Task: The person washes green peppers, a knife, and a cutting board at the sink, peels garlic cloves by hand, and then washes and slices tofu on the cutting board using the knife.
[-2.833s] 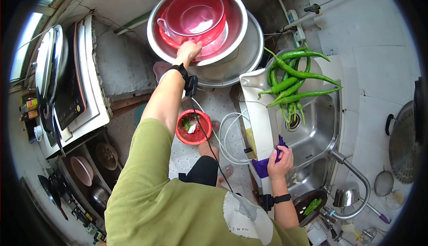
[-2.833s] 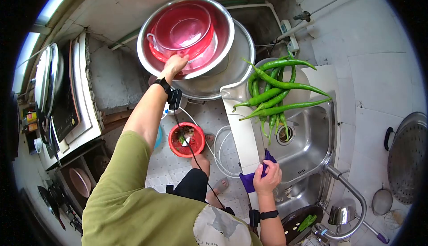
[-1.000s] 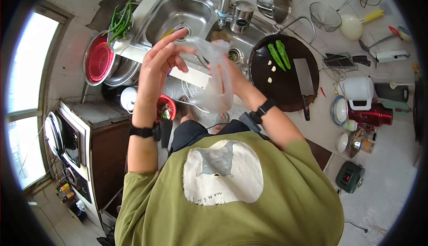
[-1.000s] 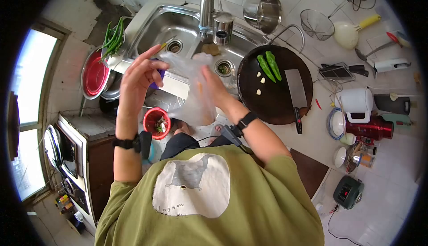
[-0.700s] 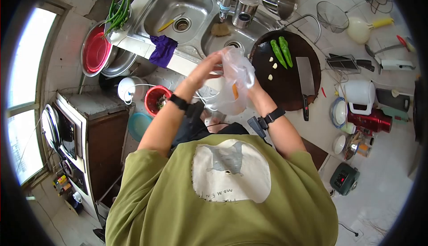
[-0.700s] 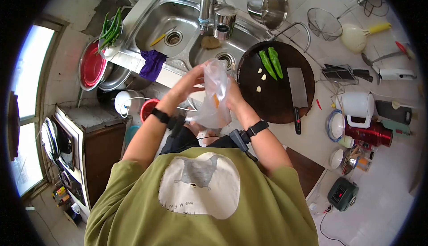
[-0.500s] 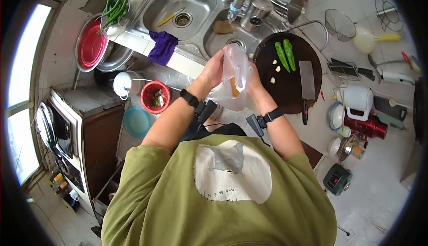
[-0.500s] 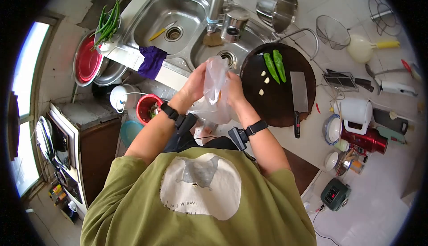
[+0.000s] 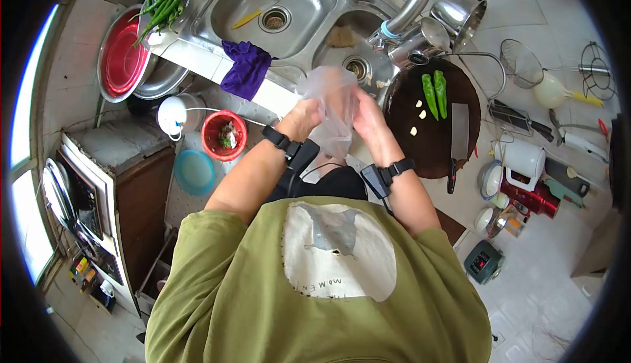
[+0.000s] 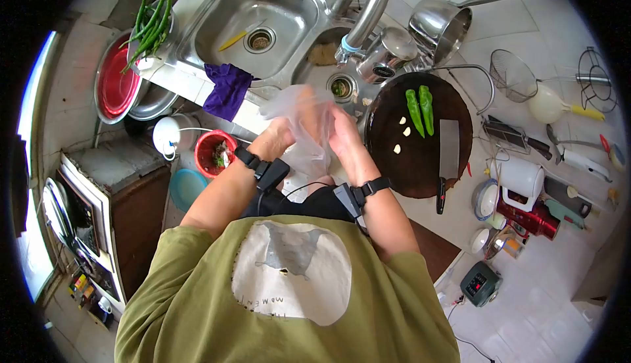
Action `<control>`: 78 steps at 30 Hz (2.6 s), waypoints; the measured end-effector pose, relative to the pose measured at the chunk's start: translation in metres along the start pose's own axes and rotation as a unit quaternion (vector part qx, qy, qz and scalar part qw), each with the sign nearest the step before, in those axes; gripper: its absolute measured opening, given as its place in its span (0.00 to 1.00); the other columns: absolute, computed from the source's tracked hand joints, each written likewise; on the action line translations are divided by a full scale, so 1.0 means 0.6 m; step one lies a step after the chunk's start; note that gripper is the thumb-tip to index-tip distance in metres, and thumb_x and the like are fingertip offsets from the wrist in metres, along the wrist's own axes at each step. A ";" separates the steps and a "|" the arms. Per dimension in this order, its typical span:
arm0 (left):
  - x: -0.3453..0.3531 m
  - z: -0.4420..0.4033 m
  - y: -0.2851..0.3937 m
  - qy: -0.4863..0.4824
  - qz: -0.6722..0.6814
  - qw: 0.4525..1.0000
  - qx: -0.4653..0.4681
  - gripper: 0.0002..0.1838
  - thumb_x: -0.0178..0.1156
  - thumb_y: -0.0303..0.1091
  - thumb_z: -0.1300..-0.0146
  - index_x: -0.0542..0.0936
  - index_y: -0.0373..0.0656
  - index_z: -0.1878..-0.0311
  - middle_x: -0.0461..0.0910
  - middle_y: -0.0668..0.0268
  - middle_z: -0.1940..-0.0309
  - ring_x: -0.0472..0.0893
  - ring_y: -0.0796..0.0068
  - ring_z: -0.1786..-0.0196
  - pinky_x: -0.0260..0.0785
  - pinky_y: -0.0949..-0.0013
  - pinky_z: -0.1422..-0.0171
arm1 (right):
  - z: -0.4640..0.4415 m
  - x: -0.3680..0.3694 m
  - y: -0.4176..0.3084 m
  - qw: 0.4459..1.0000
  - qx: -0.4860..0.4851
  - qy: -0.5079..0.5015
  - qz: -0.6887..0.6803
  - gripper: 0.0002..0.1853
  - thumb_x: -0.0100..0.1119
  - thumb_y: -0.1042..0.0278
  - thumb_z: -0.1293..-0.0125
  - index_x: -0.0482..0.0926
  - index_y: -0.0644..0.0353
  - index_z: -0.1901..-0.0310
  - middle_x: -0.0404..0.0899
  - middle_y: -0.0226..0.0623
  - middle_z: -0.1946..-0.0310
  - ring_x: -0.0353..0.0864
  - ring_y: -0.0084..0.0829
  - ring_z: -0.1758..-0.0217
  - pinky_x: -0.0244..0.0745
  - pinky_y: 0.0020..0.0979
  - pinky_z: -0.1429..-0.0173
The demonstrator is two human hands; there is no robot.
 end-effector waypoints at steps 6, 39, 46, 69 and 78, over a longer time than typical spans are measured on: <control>0.032 0.025 -0.011 0.100 -0.163 0.981 -0.038 0.28 0.57 0.56 0.23 0.79 0.47 0.31 0.84 0.62 0.38 0.83 0.64 0.37 0.76 0.50 0.32 | -0.011 0.017 -0.023 0.987 -0.073 -0.037 0.140 0.20 0.51 0.59 0.18 0.78 0.62 0.34 0.85 0.40 0.40 0.85 0.36 0.39 0.79 0.40 0.34; -0.015 0.140 0.080 0.210 -0.032 0.967 0.142 0.23 0.51 0.49 0.17 0.79 0.40 0.35 0.87 0.59 0.48 0.88 0.60 0.50 0.84 0.56 0.43 | -0.203 0.062 -0.404 0.575 -0.482 0.086 0.655 0.17 0.60 0.60 0.21 0.87 0.65 0.45 0.89 0.44 0.52 0.87 0.31 0.47 0.77 0.31 0.38; 0.112 0.151 0.076 0.248 -0.083 0.959 0.108 0.22 0.49 0.48 0.16 0.81 0.42 0.37 0.86 0.62 0.48 0.85 0.65 0.47 0.79 0.58 0.39 | -0.252 0.058 -0.426 0.577 -0.476 0.071 0.660 0.17 0.60 0.60 0.21 0.86 0.65 0.44 0.90 0.43 0.55 0.89 0.30 0.49 0.79 0.31 0.40; 0.090 0.146 0.018 0.211 -0.268 0.928 0.150 0.19 0.56 0.44 0.19 0.82 0.41 0.37 0.87 0.66 0.52 0.85 0.77 0.55 0.80 0.69 0.49 | -0.015 0.085 -0.042 0.905 -0.138 -0.213 0.342 0.14 0.71 0.63 0.33 0.86 0.57 0.48 0.85 0.22 0.61 0.84 0.21 0.55 0.78 0.26 0.51; 0.060 0.179 0.022 0.130 -0.278 0.940 0.146 0.21 0.54 0.45 0.19 0.81 0.38 0.38 0.86 0.65 0.49 0.86 0.78 0.59 0.81 0.70 0.59 | -0.007 0.006 -0.016 0.961 0.107 -0.204 0.155 0.07 0.60 0.62 0.22 0.83 0.52 0.49 0.80 0.18 0.65 0.74 0.13 0.68 0.69 0.17 0.65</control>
Point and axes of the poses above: each hand's wrist, its own z-axis away from the middle knuckle, its own x-axis out of the palm, y = z × x, the point moved 2 cm from there along -z, towards the middle knuckle
